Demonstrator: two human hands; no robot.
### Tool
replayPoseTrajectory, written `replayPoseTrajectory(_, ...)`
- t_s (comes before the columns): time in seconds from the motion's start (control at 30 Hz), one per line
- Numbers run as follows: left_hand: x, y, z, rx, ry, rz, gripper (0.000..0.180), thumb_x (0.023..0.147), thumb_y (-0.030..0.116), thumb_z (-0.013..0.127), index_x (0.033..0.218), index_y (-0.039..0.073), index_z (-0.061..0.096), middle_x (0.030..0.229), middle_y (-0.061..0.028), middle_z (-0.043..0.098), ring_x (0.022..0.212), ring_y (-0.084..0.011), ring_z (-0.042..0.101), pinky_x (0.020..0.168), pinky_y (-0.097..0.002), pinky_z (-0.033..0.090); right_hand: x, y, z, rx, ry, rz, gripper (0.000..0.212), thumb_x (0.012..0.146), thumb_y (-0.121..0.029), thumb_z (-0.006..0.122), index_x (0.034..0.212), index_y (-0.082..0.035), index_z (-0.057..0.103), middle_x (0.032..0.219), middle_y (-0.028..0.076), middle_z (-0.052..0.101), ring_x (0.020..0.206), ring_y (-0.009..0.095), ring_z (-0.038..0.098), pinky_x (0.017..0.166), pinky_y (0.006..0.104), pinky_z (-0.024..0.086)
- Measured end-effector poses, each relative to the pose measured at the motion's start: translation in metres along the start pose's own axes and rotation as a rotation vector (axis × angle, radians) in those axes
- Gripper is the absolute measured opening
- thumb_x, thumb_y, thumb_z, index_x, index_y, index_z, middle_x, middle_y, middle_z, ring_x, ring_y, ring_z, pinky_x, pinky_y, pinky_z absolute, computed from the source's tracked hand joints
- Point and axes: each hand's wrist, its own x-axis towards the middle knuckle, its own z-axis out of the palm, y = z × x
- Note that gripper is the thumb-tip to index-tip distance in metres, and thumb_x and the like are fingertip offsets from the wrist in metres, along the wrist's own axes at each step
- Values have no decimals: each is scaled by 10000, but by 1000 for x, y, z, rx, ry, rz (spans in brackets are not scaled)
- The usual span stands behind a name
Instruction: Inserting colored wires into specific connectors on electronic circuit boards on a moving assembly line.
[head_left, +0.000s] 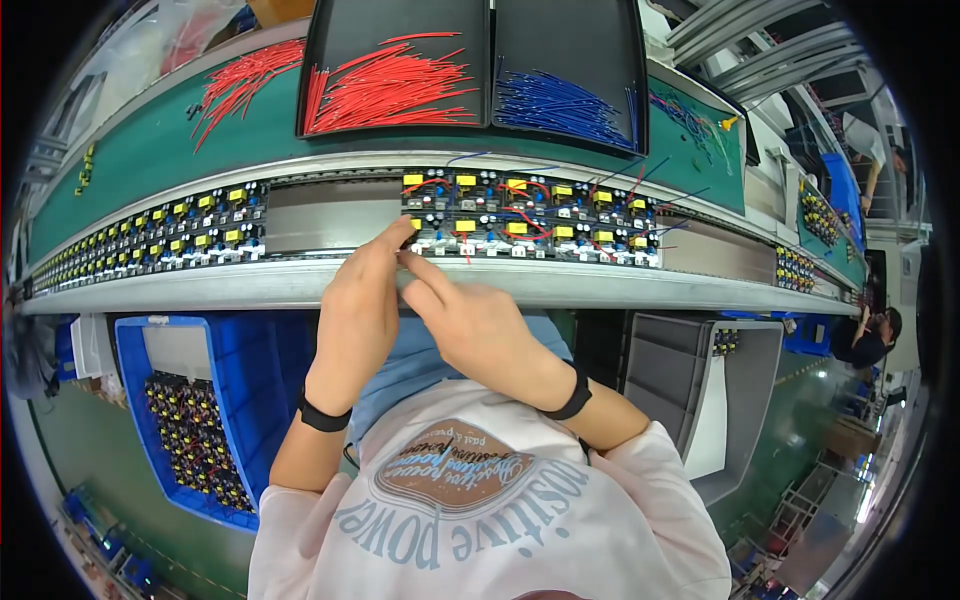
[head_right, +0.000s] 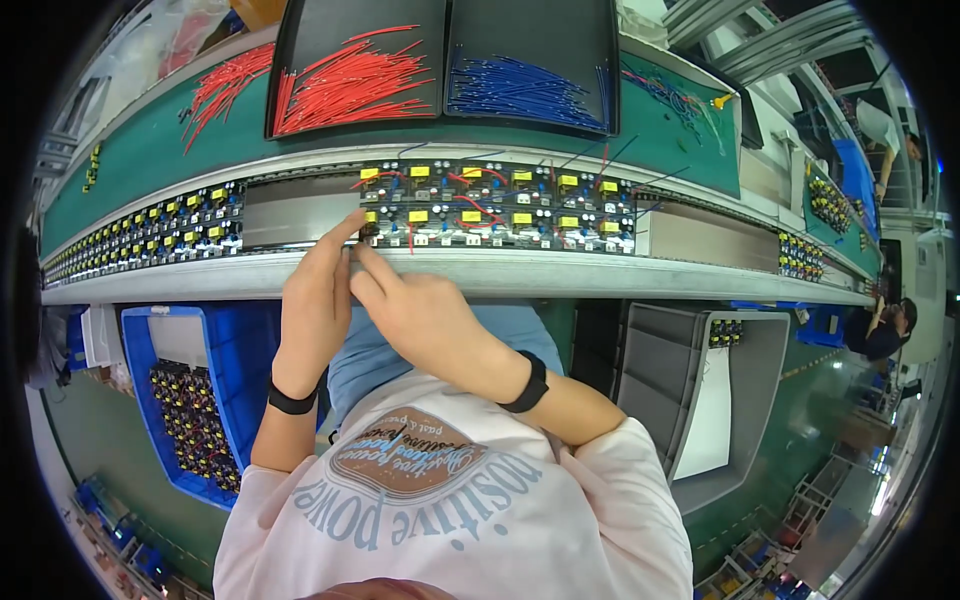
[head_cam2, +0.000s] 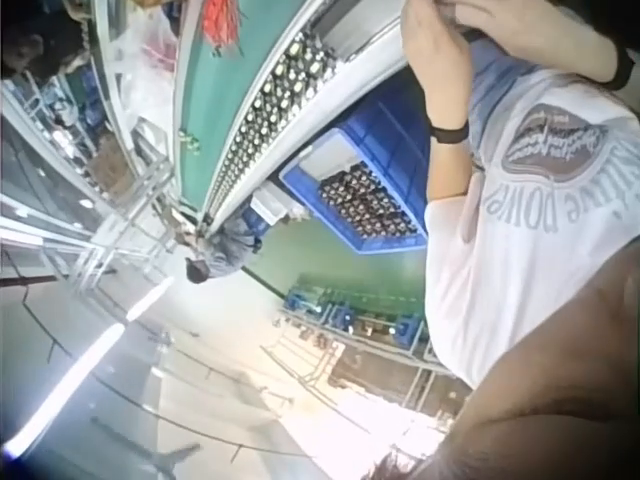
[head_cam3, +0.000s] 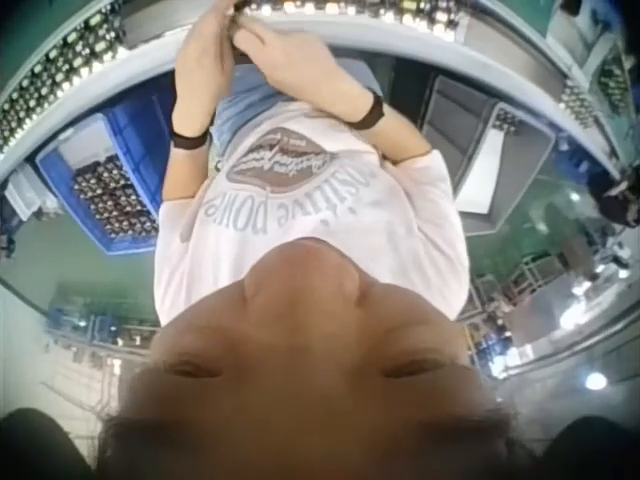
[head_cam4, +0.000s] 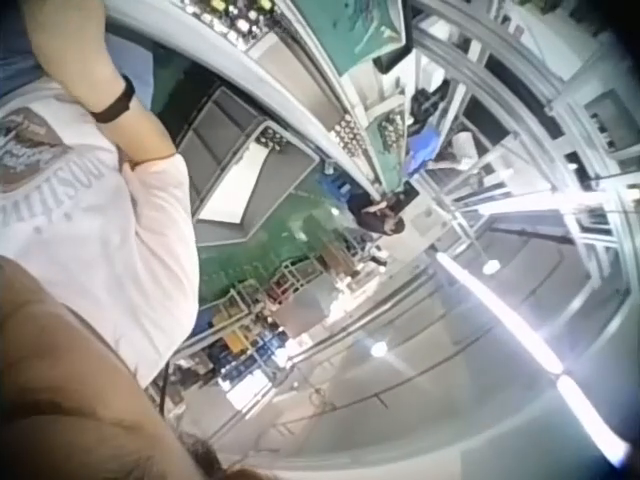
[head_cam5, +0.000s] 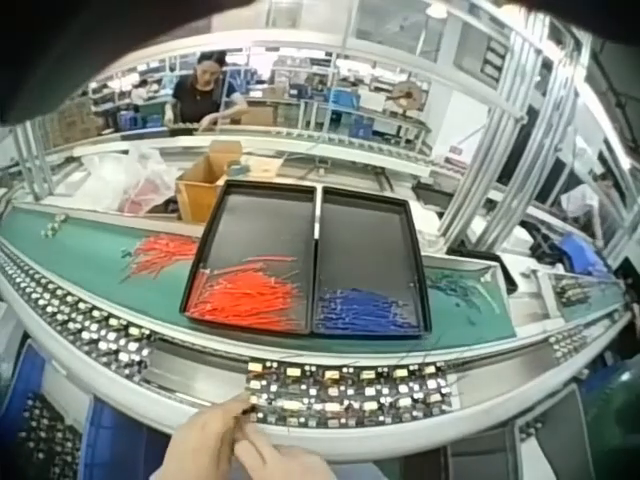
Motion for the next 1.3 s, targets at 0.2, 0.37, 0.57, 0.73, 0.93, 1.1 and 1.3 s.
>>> replayPoseTrajectory(0.2, 9, -3, -15, -24, -55, 3, 502, 828, -126, 581, 1284, 75, 639, 1329, -175, 667, 1145, -391, 651, 975, -458, 531, 26, -7, 9, 11, -52, 56, 321, 843, -23, 617, 1154, -37, 538, 1194, 150, 666, 657, 301, 684, 581, 394, 556)
replayPoseTrajectory(0.37, -1, -13, -25, 64, 128, 165, 395, 868, -58, 680, 1248, 47, 662, 1300, -165, 686, 1192, -372, 647, 978, -415, 529, 21, -2, -7, -43, -120, 177, 319, 908, 6, 541, 1220, -55, 574, 977, 148, 709, 748, 355, 707, 624, 426, 562)
replayPoseTrajectory(0.57, -40, -61, -76, 373, 427, -45, 433, 862, 104, 775, 1270, 43, 645, 1349, -159, 644, 1212, -367, 611, 1018, -438, 490, -13, 22, -22, -49, -62, 296, 400, 891, 93, 522, 1234, -91, 616, 1058, 149, 735, 894, 367, 727, 736, 428, 565)
replayPoseTrajectory(0.73, -57, -112, -123, 625, 514, -190, 562, 864, 214, 804, 1353, 28, 598, 1429, -181, 592, 1300, -372, 558, 1107, -456, 428, -46, 40, -44, -54, 21, 372, 397, 910, 97, 509, 1250, -84, 605, 1096, 189, 723, 963, 402, 712, 790, 451, 554)
replayPoseTrajectory(0.93, -66, -134, -143, 640, 430, -257, 637, 880, 306, 799, 1396, 15, 565, 1484, -196, 550, 1342, -393, 525, 1152, -459, 402, -75, 78, -62, -69, 13, 510, 327, 975, 48, 490, 1247, -97, 598, 1031, 203, 705, 964, 432, 697, 788, 451, 534)
replayPoseTrajectory(1.1, -54, -132, -137, 559, 421, -224, 650, 879, 319, 800, 1399, 8, 563, 1483, -202, 555, 1352, -401, 521, 1167, -463, 394, -110, 99, -97, -225, 114, 617, 319, 972, 40, 496, 1235, -102, 606, 996, 195, 697, 942, 436, 691, 775, 456, 529)
replayPoseTrajectory(1.3, -37, -121, -108, 466, 351, -94, 613, 862, 195, 778, 1401, 7, 556, 1437, -220, 580, 1325, -412, 535, 1115, -476, 425, -152, 124, -106, -350, 254, 663, 319, 941, 6, 512, 1201, -106, 659, 1030, 202, 723, 938, 435, 699, 777, 489, 555)
